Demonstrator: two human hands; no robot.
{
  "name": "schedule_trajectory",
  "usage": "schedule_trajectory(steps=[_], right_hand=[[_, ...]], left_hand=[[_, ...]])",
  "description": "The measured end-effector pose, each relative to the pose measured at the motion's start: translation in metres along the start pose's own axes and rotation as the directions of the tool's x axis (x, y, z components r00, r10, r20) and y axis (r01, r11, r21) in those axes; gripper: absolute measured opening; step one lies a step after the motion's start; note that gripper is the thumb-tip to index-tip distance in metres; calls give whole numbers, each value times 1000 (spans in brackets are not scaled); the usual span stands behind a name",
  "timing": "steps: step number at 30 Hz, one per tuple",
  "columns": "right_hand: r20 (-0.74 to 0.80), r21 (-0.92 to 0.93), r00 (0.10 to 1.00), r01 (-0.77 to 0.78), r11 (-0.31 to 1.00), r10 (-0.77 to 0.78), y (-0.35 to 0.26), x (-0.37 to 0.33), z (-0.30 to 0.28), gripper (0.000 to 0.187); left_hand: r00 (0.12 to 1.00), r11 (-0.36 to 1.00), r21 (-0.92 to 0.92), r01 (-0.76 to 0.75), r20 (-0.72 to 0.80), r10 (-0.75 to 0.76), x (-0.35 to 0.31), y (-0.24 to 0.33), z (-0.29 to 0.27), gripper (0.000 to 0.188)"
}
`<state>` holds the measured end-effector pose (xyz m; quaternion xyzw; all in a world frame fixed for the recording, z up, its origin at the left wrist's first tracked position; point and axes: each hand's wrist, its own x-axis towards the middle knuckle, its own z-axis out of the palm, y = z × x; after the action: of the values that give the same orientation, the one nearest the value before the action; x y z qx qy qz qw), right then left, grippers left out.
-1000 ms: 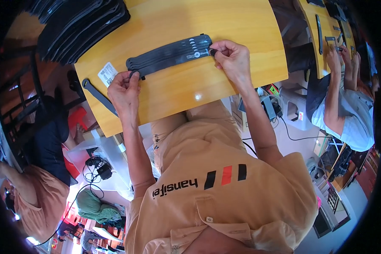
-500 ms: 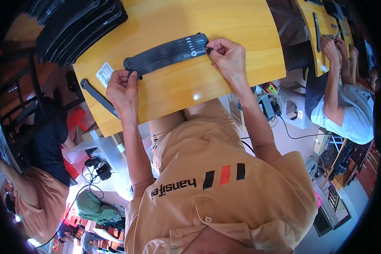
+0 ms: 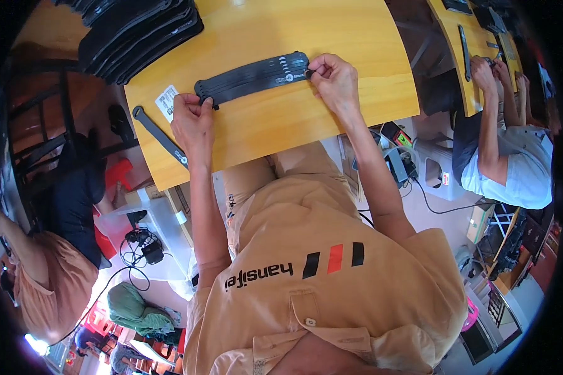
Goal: Assembling black flexible straps with plastic components at a workshop desk.
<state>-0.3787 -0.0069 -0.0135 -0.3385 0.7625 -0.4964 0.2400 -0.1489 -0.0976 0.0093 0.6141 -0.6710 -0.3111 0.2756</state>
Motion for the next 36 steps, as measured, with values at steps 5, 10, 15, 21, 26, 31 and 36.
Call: schedule_trajectory(steps=[5,10,15,21,26,31,36], right_hand=[[80,41,995,-62,997,58,-7,-3,-10,14],[54,-349,912,398,848,-406,-27,-17,-15,30],[291,-497,797,599,628,-530,-22,-28,16,57],[422,-578,791,611,541,-443,-13,-32,23,68],[448,-577,797,603,551,-405,-13,-31,26,67],[406,-649,813,578,495,-416,-14,-33,25,67],[360,-548,794,605,577,-490,-17,-33,24,65]], left_hand=[[995,996,36,-86,-42,87,-3,4,-4,17],[927,938,65,-341,-142,347,-10,8,-2,35],[764,673,381,-634,172,622,-20,26,35,66],[743,619,411,-669,338,578,-19,9,44,75],[775,643,437,-629,286,563,-16,-6,33,76],[832,683,496,-537,177,526,-19,-10,27,77],[875,841,420,-342,-183,448,-25,-28,-19,62]])
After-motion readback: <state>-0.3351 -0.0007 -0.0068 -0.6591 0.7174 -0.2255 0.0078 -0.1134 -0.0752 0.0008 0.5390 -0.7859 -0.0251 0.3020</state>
